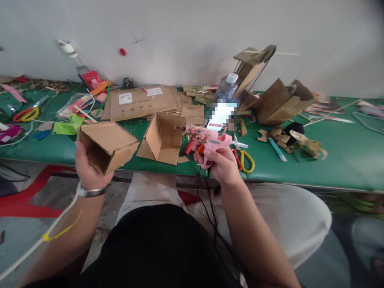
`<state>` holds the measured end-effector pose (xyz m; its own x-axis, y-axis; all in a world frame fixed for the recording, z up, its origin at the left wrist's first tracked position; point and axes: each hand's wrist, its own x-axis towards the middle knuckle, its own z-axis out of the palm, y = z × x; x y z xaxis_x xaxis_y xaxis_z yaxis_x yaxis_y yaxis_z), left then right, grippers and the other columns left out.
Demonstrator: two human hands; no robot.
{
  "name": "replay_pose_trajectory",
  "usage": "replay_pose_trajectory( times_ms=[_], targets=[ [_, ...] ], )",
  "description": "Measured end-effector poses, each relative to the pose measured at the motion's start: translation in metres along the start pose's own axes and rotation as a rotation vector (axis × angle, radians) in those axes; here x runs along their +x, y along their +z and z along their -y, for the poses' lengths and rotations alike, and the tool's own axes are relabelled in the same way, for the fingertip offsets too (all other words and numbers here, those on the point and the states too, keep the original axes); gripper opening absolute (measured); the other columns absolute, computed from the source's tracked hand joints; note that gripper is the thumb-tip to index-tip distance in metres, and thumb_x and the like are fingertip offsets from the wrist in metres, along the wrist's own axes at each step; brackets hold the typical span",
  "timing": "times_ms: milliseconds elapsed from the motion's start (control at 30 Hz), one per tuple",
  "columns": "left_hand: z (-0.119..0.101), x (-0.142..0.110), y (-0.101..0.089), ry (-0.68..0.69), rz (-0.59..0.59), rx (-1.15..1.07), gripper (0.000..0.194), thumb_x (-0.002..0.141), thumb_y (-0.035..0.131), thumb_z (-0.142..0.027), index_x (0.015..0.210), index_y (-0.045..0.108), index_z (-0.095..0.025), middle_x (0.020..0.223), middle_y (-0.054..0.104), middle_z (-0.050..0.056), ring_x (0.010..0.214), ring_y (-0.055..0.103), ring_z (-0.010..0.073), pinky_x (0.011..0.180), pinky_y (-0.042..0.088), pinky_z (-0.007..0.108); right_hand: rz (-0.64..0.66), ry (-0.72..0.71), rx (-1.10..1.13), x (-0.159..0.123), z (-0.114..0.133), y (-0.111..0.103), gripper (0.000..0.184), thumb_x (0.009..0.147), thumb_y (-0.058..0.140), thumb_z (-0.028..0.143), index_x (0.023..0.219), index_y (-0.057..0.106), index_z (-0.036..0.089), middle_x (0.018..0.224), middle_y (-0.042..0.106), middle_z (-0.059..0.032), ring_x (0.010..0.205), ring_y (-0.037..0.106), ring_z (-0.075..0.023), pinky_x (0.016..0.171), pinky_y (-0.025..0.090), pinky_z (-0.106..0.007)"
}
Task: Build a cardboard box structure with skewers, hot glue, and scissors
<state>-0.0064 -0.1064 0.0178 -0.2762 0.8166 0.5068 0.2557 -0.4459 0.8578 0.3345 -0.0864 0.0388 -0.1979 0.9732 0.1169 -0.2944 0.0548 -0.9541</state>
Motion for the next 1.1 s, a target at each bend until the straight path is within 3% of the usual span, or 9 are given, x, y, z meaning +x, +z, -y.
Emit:
replay_pose_trajectory(
  times_ms=[133, 233, 367, 533, 700, 800, 933, 1100],
  targets=[
    [-0.035, -0.030, 0.014, -0.196, -0.115, -0.264, 0.052, 0.099, 0.047, -0.072, 0.136, 0.067, -0.042, 0.135, 0.074, 0.001, 0.139, 0.063, 0.0348, 0.111, 0.060, 0.058, 0.043, -0.001, 0.046, -0.007, 0.004, 0.007, 0.036, 0.076, 0.084, 0.051, 0.091, 0.071, 0.022, 0.097, 0.075, -0.0093, 0.056, 0.055, -0.0142, 0.053, 0.046, -0.034],
    [-0.048, -0.055, 0.017, -0.275, -0.006, -0.253, 0.060, 0.098, 0.051, -0.073, 0.150, 0.059, -0.044, 0.138, 0.072, 0.006, 0.132, 0.068, 0.0357, 0.103, 0.065, 0.059, 0.086, 0.005, 0.078, -0.012, 0.005, 0.011, 0.039, 0.077, 0.087, 0.051, 0.094, 0.069, 0.022, 0.099, 0.074, -0.0086, 0.055, 0.056, -0.0135, 0.050, 0.044, -0.033],
    [-0.060, -0.070, 0.018, -0.013, 0.173, -0.109, 0.081, 0.082, 0.074, -0.075, 0.153, 0.058, -0.038, 0.133, 0.070, 0.010, 0.122, 0.070, 0.0352, 0.101, 0.066, 0.055, 0.120, -0.038, 0.073, -0.015, 0.010, 0.015, 0.036, 0.080, 0.088, 0.039, 0.105, 0.067, 0.024, 0.096, 0.070, -0.0040, 0.054, 0.054, -0.0116, 0.045, 0.038, -0.029],
    [-0.065, -0.043, 0.034, 0.289, 0.240, 0.071, 0.079, 0.085, 0.078, -0.067, 0.156, 0.055, -0.039, 0.138, 0.066, 0.010, 0.124, 0.068, 0.0353, 0.101, 0.064, 0.057, -0.029, -0.132, 0.088, -0.010, 0.015, 0.014, 0.035, 0.076, 0.087, 0.031, 0.086, 0.054, 0.025, 0.099, 0.065, -0.0007, 0.057, 0.053, -0.0095, 0.046, 0.037, -0.027],
    [-0.060, 0.008, 0.061, 0.514, 0.239, 0.317, 0.075, 0.087, 0.069, -0.077, 0.142, 0.062, -0.026, 0.134, 0.064, 0.012, 0.131, 0.063, 0.0376, 0.117, 0.051, 0.062, -0.134, -0.188, 0.056, -0.002, 0.008, 0.002, 0.032, 0.078, 0.084, 0.029, 0.086, 0.054, 0.024, 0.110, 0.065, -0.0031, 0.066, 0.054, -0.0103, 0.049, 0.040, -0.026],
    [-0.053, 0.034, 0.074, 0.576, 0.340, 0.363, 0.075, 0.087, 0.069, -0.078, 0.138, 0.062, -0.022, 0.139, 0.063, 0.015, 0.135, 0.061, 0.0395, 0.121, 0.047, 0.063, -0.149, -0.233, -0.005, 0.003, 0.000, -0.003, 0.036, 0.079, 0.087, 0.032, 0.104, 0.061, 0.028, 0.119, 0.067, -0.0045, 0.072, 0.058, -0.0134, 0.049, 0.046, -0.026],
    [-0.042, 0.054, 0.082, 0.566, 0.495, 0.409, 0.072, 0.091, 0.065, -0.078, 0.137, 0.061, -0.023, 0.141, 0.063, 0.018, 0.140, 0.060, 0.0378, 0.125, 0.046, 0.060, -0.105, -0.249, -0.005, 0.011, -0.019, 0.000, 0.073, 0.076, 0.094, 0.036, 0.138, 0.057, 0.039, 0.117, 0.068, -0.0029, 0.072, 0.060, -0.0162, 0.044, 0.048, -0.026],
    [-0.036, 0.054, 0.081, 0.571, 0.501, 0.389, 0.068, 0.091, 0.071, -0.073, 0.138, 0.063, -0.024, 0.143, 0.065, 0.016, 0.142, 0.061, 0.0368, 0.127, 0.045, 0.058, -0.029, -0.226, -0.101, 0.020, -0.046, 0.011, 0.087, 0.078, 0.095, 0.046, 0.153, 0.051, 0.039, 0.094, 0.063, 0.0003, 0.075, 0.066, -0.0203, 0.064, 0.068, -0.039]
  ],
)
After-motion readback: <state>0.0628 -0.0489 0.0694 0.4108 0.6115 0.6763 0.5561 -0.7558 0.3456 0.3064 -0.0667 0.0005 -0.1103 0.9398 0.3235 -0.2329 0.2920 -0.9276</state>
